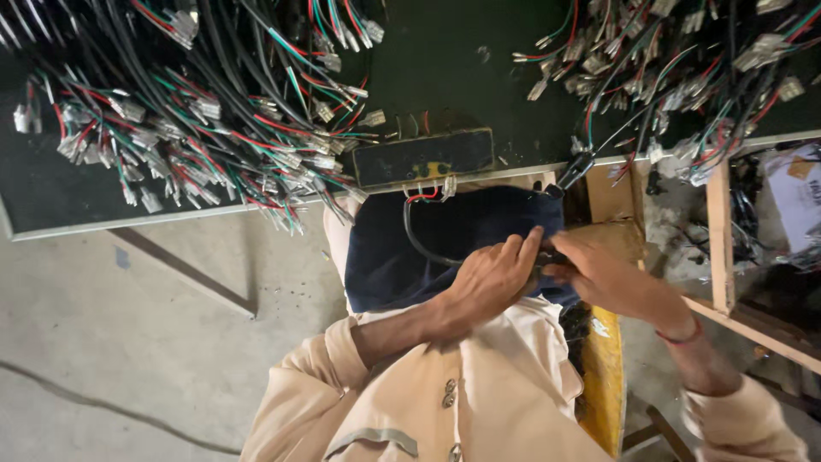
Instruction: The person sits at a workbench covered with wire harnesses and works on a harness in their lap. They strip and separate the red, green and black wire ends by hand, use a small handheld tool to cut or strip the wire ends, and insert the prepared wires into connector housings.
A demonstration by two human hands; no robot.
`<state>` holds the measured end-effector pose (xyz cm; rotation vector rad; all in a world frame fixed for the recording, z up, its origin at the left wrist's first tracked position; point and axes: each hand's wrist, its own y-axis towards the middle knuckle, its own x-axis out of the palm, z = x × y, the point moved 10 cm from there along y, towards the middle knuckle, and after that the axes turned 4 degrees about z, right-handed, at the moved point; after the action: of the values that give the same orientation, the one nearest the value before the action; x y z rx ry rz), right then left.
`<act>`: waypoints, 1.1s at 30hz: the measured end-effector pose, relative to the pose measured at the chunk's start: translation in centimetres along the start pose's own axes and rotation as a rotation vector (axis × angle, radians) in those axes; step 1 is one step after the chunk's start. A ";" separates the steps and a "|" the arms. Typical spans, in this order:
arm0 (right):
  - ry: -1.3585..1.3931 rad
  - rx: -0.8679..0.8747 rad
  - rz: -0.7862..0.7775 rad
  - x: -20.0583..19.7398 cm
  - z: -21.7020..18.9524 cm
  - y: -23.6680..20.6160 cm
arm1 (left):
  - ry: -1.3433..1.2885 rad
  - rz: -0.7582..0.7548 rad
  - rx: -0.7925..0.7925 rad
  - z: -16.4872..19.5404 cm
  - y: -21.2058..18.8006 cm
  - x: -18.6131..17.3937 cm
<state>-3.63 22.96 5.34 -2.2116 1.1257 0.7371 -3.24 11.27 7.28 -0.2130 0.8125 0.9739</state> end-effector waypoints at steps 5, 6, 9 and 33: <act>-0.431 0.026 -0.100 -0.1 -2.6 -0.3 | -0.175 -0.018 0.004 -0.4 0.8 -0.4; -0.509 -0.073 -0.057 -0.6 -4.2 -0.1 | -0.165 -0.033 -0.008 -0.6 1.1 -0.5; -0.698 -0.231 -0.041 -1.3 -6.4 0.2 | -0.162 -0.062 -0.045 -1.2 1.7 -0.9; -0.558 -0.266 0.103 -1.9 -7.1 -0.1 | -0.177 -0.005 -0.079 -1.9 1.3 -1.2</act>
<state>-2.97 19.20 11.68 -1.9608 0.8940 1.5082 -5.58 10.23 7.06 -0.1940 0.6122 1.0062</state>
